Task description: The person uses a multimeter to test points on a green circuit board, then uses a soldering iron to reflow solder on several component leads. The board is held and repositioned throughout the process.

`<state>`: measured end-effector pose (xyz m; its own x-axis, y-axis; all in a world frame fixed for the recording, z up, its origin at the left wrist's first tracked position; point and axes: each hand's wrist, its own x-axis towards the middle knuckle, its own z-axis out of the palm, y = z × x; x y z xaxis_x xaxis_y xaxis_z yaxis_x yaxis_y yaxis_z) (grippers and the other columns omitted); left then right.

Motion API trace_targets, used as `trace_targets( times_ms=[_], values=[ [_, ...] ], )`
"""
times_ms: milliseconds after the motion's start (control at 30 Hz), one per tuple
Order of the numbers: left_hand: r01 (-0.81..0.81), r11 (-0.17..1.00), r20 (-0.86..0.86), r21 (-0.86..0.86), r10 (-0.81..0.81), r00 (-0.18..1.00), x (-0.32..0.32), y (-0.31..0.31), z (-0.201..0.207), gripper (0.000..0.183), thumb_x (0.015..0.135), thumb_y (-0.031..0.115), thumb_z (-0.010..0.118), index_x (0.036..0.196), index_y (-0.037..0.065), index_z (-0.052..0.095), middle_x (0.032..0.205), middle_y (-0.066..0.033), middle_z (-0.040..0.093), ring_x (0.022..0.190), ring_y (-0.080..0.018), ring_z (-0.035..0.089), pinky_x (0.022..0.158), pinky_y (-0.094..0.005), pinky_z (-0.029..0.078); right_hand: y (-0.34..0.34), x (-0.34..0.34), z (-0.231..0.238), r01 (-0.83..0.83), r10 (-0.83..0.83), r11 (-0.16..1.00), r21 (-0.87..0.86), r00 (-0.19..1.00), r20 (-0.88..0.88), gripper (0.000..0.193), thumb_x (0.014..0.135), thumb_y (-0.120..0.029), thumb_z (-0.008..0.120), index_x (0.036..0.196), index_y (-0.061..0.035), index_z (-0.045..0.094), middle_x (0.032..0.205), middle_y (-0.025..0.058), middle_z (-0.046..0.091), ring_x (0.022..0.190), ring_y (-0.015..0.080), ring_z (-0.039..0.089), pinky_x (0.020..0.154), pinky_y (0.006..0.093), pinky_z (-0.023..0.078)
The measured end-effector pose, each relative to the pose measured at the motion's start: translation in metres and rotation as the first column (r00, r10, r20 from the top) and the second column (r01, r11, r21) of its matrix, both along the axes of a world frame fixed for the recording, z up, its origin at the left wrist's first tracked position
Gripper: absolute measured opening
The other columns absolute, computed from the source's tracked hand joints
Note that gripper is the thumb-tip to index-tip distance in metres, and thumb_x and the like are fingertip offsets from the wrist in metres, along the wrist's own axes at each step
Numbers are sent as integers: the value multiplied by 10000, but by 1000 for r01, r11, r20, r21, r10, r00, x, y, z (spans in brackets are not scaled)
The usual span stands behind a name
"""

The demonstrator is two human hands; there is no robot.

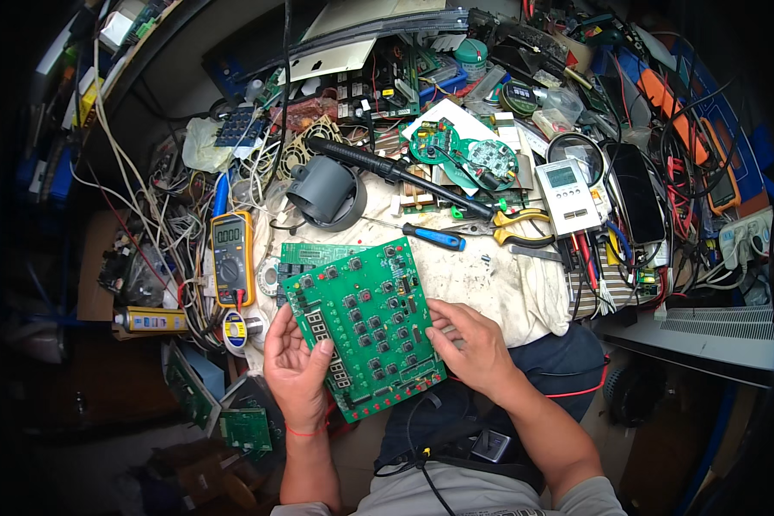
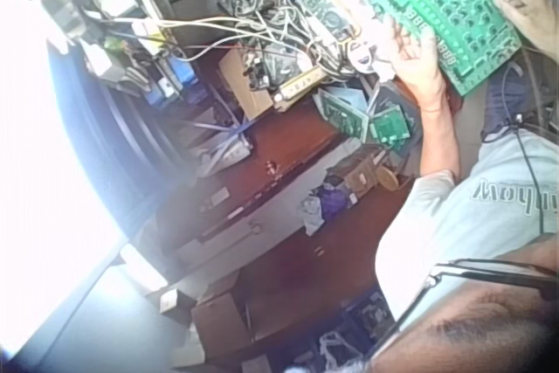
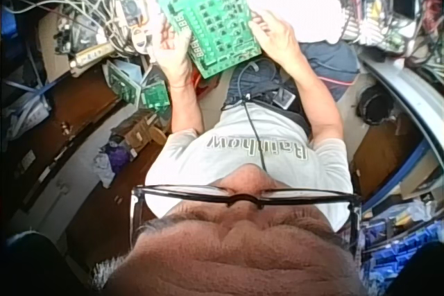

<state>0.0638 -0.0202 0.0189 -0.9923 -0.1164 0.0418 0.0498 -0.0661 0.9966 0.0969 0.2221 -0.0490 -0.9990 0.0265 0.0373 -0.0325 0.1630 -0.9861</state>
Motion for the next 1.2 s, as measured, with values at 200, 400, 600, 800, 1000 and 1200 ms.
trace_targets(
  times_ms=[200, 400, 600, 800, 1000, 1200],
  values=[
    [6, 987, -52, -162, -15, 999, 5, 8, 0, 797, 916, -140, 728, 1604, -120, 326, 1504, -222, 553, 1359, -253, 583, 1170, -389, 471, -1, -6, 4, 73, -73, 997, 8, 996, -58, 391, 963, -6, 754, 1346, 25, 681, 1132, 175, 761, 959, 244, 785, 798, 340, 653],
    [-8, 983, -46, -181, -1, 999, 5, 9, -2, 814, 918, -149, 711, 1621, -126, 301, 1523, -229, 544, 1358, -252, 587, 1171, -386, 467, 7, -38, 10, 175, -69, 945, 276, 933, -353, 359, 921, -14, 807, 1265, 24, 709, 1074, 170, 770, 899, 292, 791, 756, 352, 639],
    [-12, 983, -54, -184, 2, 999, 5, 8, -4, 816, 905, -155, 710, 1617, -134, 312, 1528, -235, 544, 1367, -263, 583, 1176, -392, 464, 12, -55, 9, 119, -37, 965, 235, 944, -329, 291, 889, -30, 841, 1169, 4, 769, 1017, 148, 793, 882, 283, 791, 750, 348, 626],
    [-36, 980, -53, -194, 26, 998, 6, 6, -9, 834, 889, -147, 726, 1616, -138, 318, 1531, -246, 541, 1373, -277, 580, 1183, -402, 458, 13, -56, 0, 117, -60, 981, 154, 941, -334, 249, 877, -3, 843, 1122, -8, 794, 1022, 146, 804, 887, 277, 794, 768, 341, 633],
    [-36, 979, -84, -200, 19, 996, 9, 3, -14, 841, 878, -144, 735, 1613, -137, 326, 1538, -252, 539, 1386, -284, 575, 1179, -409, 466, 12, -55, -4, 140, -61, 975, 174, 917, -395, 247, 868, 8, 847, 1105, -4, 778, 1024, 145, 800, 883, 292, 795, 765, 349, 643],
    [-31, 977, -107, -210, 9, 994, 10, 1, -17, 836, 881, -146, 729, 1615, -130, 327, 1542, -257, 536, 1385, -287, 579, 1176, -407, 473, 13, -55, -3, 142, -55, 973, 180, 906, -421, 250, 868, 16, 844, 1106, 1, 768, 1027, 147, 796, 876, 298, 793, 764, 351, 648]
  ],
)
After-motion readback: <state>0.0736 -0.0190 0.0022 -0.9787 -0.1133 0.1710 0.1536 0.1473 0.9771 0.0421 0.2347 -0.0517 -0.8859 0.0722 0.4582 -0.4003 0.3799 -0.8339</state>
